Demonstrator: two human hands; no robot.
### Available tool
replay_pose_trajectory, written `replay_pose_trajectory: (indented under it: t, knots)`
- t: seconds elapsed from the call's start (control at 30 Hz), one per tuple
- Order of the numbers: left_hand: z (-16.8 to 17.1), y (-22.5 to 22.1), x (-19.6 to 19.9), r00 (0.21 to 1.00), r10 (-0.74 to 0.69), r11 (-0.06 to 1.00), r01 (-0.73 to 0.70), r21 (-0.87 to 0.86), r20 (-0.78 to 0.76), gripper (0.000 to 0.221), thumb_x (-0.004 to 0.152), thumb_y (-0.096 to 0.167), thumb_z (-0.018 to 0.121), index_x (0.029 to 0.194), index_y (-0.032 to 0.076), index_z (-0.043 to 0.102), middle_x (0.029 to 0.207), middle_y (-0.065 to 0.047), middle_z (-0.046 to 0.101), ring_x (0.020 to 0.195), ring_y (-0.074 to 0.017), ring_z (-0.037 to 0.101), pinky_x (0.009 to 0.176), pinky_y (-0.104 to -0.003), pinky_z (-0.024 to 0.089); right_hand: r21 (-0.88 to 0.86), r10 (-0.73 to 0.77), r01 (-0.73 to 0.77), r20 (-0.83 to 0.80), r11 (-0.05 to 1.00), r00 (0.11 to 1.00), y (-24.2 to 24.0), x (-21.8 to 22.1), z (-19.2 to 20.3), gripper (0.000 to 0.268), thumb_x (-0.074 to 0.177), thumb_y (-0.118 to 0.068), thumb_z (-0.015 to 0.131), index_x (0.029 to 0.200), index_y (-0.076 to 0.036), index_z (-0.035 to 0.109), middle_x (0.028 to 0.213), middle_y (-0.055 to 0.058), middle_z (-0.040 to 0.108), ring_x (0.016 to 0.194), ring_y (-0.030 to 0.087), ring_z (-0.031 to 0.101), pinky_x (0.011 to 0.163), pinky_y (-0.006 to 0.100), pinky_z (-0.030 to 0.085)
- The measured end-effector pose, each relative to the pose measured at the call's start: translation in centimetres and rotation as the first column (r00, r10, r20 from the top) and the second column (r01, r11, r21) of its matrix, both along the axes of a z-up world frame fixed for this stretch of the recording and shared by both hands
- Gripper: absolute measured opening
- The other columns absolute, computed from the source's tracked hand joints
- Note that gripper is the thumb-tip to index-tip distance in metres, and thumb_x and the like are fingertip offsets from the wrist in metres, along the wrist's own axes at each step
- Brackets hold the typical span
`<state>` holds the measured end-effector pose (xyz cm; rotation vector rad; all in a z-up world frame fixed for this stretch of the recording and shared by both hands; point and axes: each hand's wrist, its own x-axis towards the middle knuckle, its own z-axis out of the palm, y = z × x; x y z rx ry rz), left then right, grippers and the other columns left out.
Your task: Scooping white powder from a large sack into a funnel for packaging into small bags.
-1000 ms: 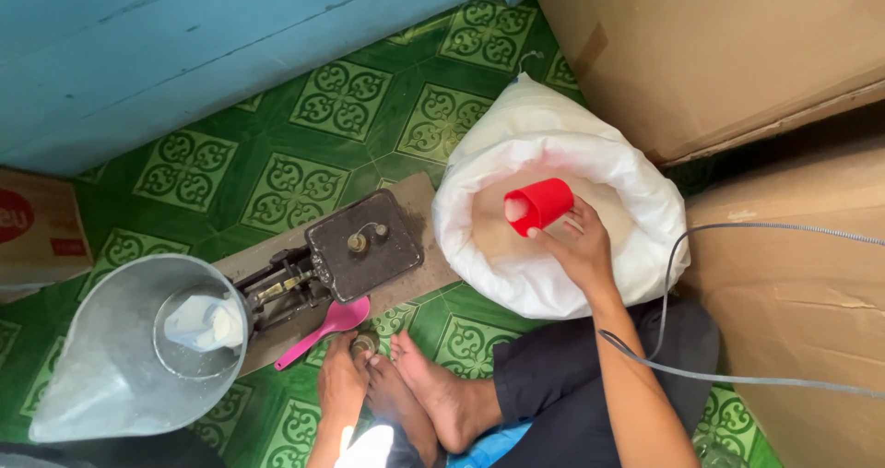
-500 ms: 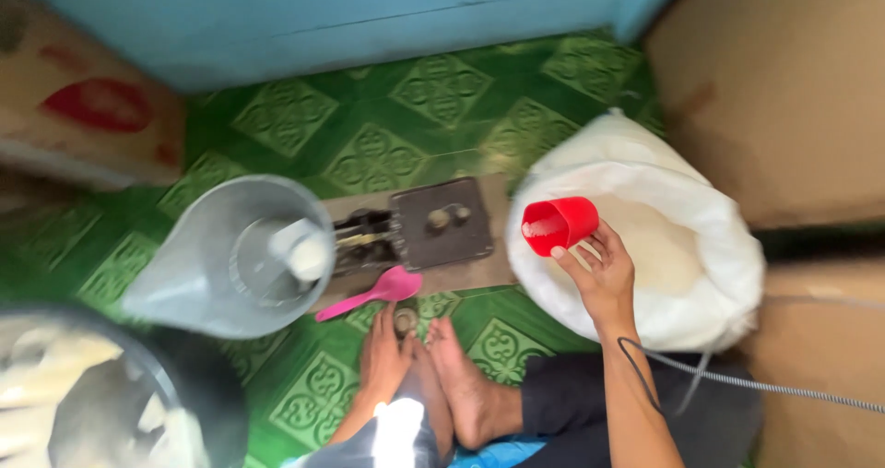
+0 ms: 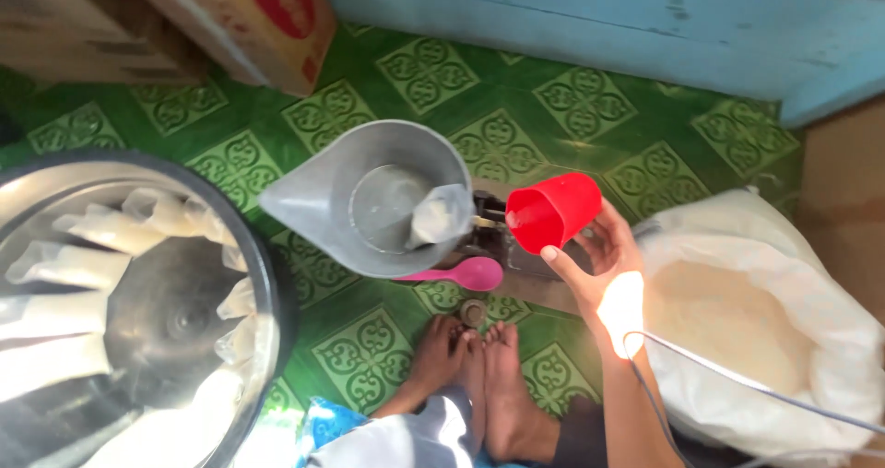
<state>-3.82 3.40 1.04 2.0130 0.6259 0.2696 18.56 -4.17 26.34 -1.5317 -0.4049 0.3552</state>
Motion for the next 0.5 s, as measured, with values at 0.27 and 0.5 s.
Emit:
replay_pose_trajectory:
  t: [0.27, 0.5]
  knots:
    - [-0.9, 0.2, -0.3, 0.997, -0.039, 0.994, 0.046, 0.097, -0.067, 0.031, 0.083, 0.02, 0.058, 0.109, 0.003, 0.053, 0.107, -0.016, 0.054, 0.095, -0.034, 0.054, 0.084, -0.043, 0.046, -0.225, 0.138, -0.07, 0.305, 0.972, 0.942, 5.4, -1.0, 4.3, 0.083, 0.062, 0.002, 0.081, 0.136, 0.003, 0.044, 0.129, 0.014, 0.051, 0.113, 0.023, 0.057, 0.1, 0.031, 0.048]
    - [0.1, 0.7, 0.3, 0.985, -0.089, 0.986, 0.108, 0.127, -0.15, 0.026, 0.081, 0.023, 0.059, 0.097, 0.002, 0.055, 0.1, -0.017, 0.052, 0.092, -0.0332, 0.05, 0.085, -0.044, 0.044, -0.423, 0.278, 0.01, 0.614, 0.906, 0.739, 7.9, -1.8, 5.9, 0.083, 0.058, -0.004, 0.086, 0.131, 0.008, 0.049, 0.126, 0.022, 0.052, 0.107, 0.032, 0.058, 0.094, 0.038, 0.05]
